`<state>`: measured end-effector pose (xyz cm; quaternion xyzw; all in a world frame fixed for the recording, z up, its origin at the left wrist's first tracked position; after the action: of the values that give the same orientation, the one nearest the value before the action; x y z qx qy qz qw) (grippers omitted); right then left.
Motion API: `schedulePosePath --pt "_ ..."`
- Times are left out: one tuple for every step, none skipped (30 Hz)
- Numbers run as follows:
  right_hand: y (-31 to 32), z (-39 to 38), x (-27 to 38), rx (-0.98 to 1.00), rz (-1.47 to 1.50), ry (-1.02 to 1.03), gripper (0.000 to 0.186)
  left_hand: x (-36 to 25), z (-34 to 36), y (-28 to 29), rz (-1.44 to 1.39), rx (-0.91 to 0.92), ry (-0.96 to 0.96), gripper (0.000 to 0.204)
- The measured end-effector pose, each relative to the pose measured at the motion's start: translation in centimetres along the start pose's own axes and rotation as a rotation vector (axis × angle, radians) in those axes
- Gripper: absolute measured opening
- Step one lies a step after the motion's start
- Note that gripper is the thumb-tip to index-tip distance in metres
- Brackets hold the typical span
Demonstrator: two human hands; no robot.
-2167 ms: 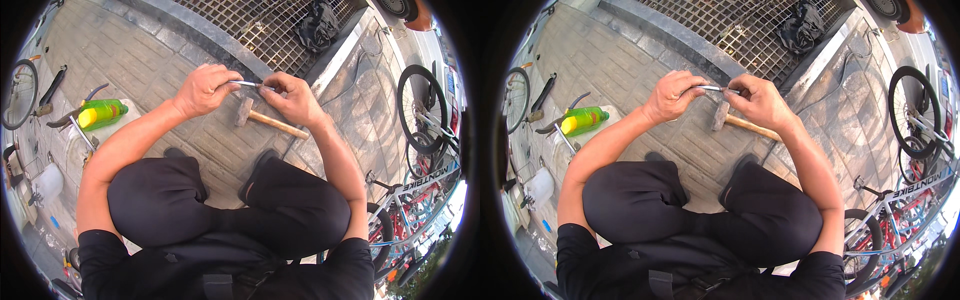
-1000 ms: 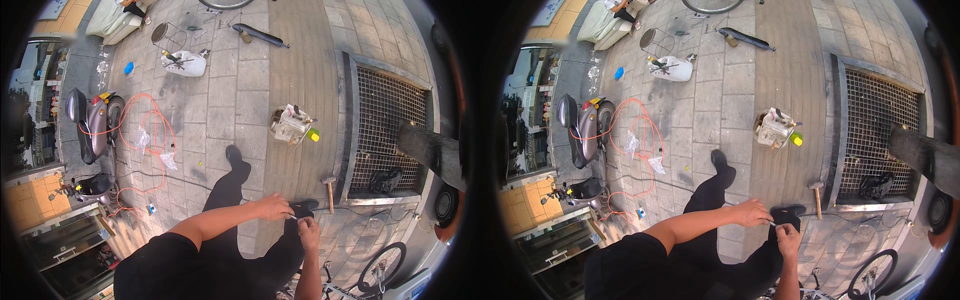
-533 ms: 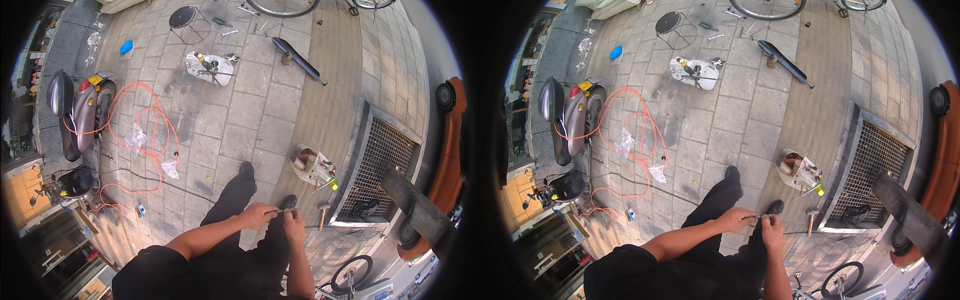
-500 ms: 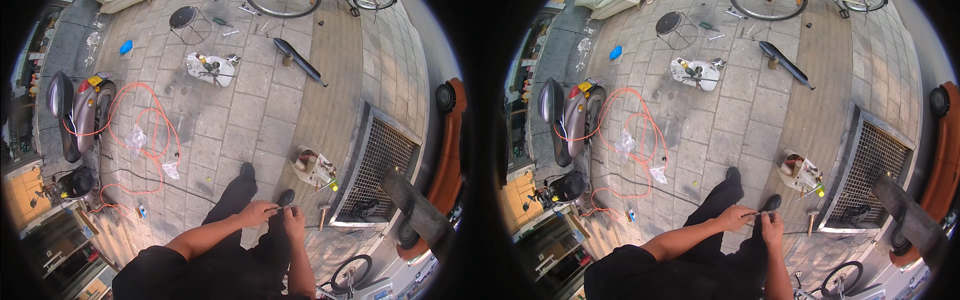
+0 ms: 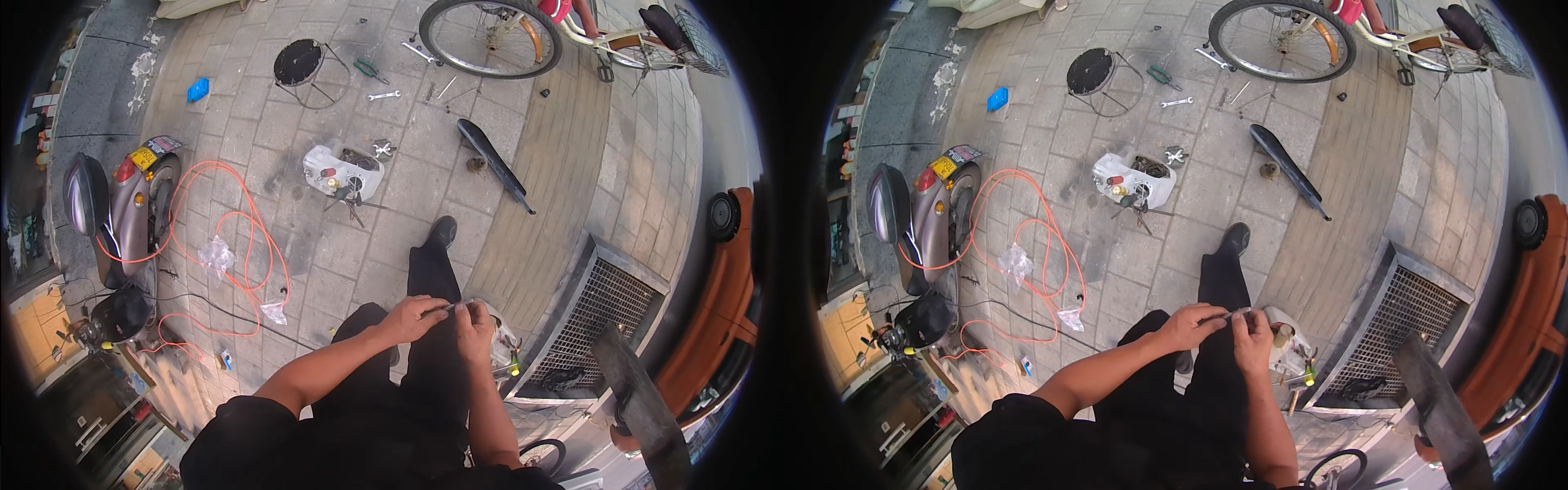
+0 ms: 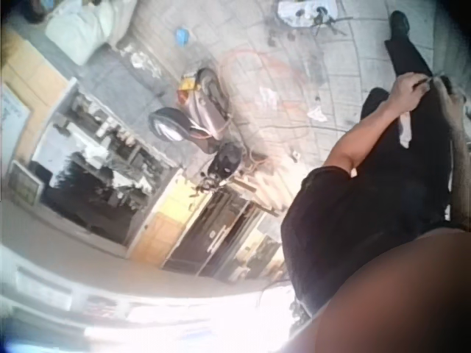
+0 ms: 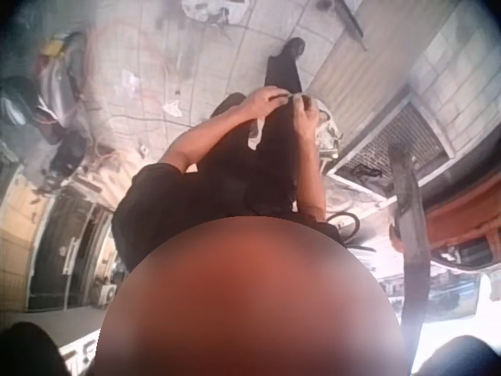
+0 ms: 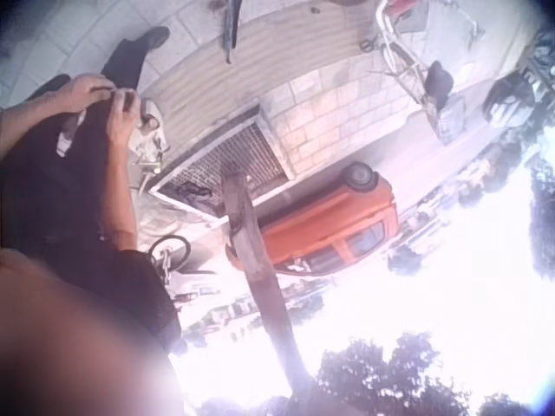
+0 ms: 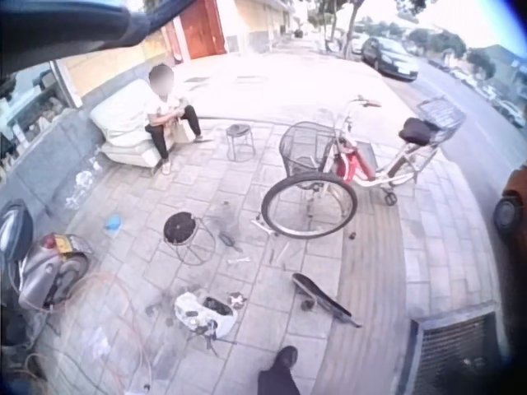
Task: The person uses pliers and a hammer to bend and shape a metal rod, then uses a wrench to tighten a bolt on a bicycle wheel. The person works on the ground in an outdoor area with several bicycles nearby.
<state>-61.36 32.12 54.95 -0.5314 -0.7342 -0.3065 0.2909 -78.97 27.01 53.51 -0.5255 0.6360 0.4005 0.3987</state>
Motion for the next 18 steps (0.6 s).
schedulePosePath --pt "0.0 1.6 1.8 -0.008 0.018 -0.003 0.018 -1.2 2.2 1.0 -0.011 -0.031 -0.025 0.029" --pt "-0.2 3.6 3.3 -0.012 0.018 -0.027 0.018 -1.8 4.6 2.1 -0.032 -0.072 -0.063 0.029" --pt "-0.5 5.9 4.1 -0.020 0.012 -0.050 0.018 -1.5 7.0 3.0 -0.013 -0.067 -0.064 0.028" --pt "-0.9 8.0 5.4 -0.019 0.029 -0.078 0.018 -2.0 9.1 4.0 -0.013 -0.059 -0.082 0.028" --pt "-1.1 9.9 7.1 -0.033 -0.003 0.024 0.016 -2.4 11.0 4.8 -0.008 -0.045 -0.090 0.028" --pt "-1.3 11.9 7.8 -0.064 -0.063 0.018 0.016 -2.0 13.2 5.9 -0.010 -0.025 -0.103 0.028" --pt "-1.2 13.9 9.0 -0.087 -0.097 0.039 0.015 -1.9 15.4 7.2 0.025 -0.022 -0.124 0.032" --pt "-1.1 16.0 10.2 -0.107 -0.131 0.060 0.015 -0.8 17.8 8.8 -0.152 -0.041 0.040 0.035" --pt "-0.9 18.1 10.8 -0.146 -0.175 0.034 0.017 0.8 20.1 10.0 -0.375 -0.059 0.187 0.039" --pt "-1.1 20.1 11.1 -0.134 -0.172 0.020 0.017 2.6 23.1 12.3 -0.401 -0.186 0.171 0.044" --pt "-1.5 22.6 11.5 -0.129 -0.153 0.023 0.017 4.8 26.2 14.8 -0.369 -0.245 0.227 0.043" --pt "-1.5 24.5 11.7 -0.136 -0.143 -0.018 0.018 6.7 29.2 17.2 -0.336 -0.348 0.191 0.043" --pt "-1.8 26.6 11.9 -0.112 -0.227 0.047 0.017 9.7 32.3 19.6 -0.304 -0.400 0.261 0.042" --pt "-2.2 28.8 11.9 -0.079 -0.260 0.048 0.017 12.3 35.1 22.2 -0.173 -0.438 0.297 0.043" --pt "-2.7 30.7 11.9 -0.035 -0.288 0.049 0.017 14.8 37.4 24.9 -0.055 -0.476 0.348 0.045" --pt "-3.1 32.0 11.5 0.011 -0.311 0.026 0.018 17.1 39.3 27.3 0.072 -0.501 0.364 0.046" --pt "-3.6 33.9 11.1 0.059 -0.359 0.075 0.018 19.6 41.4 29.5 0.195 -0.526 0.360 0.047" --pt "-3.9 35.3 10.7 0.101 -0.414 0.089 0.018 21.5 42.9 31.6 0.263 -0.555 0.381 0.046"
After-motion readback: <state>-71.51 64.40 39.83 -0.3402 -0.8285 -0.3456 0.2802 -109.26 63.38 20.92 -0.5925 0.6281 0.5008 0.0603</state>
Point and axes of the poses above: each hand's wrist, its own z-axis towards the middle knuckle, its own y-axis out of the back of the hand, x = y × z, the point moved 4 cm from there along z, towards the middle knuckle, and after that the axes turned 3 degrees about -y, right-handed, at the moved point
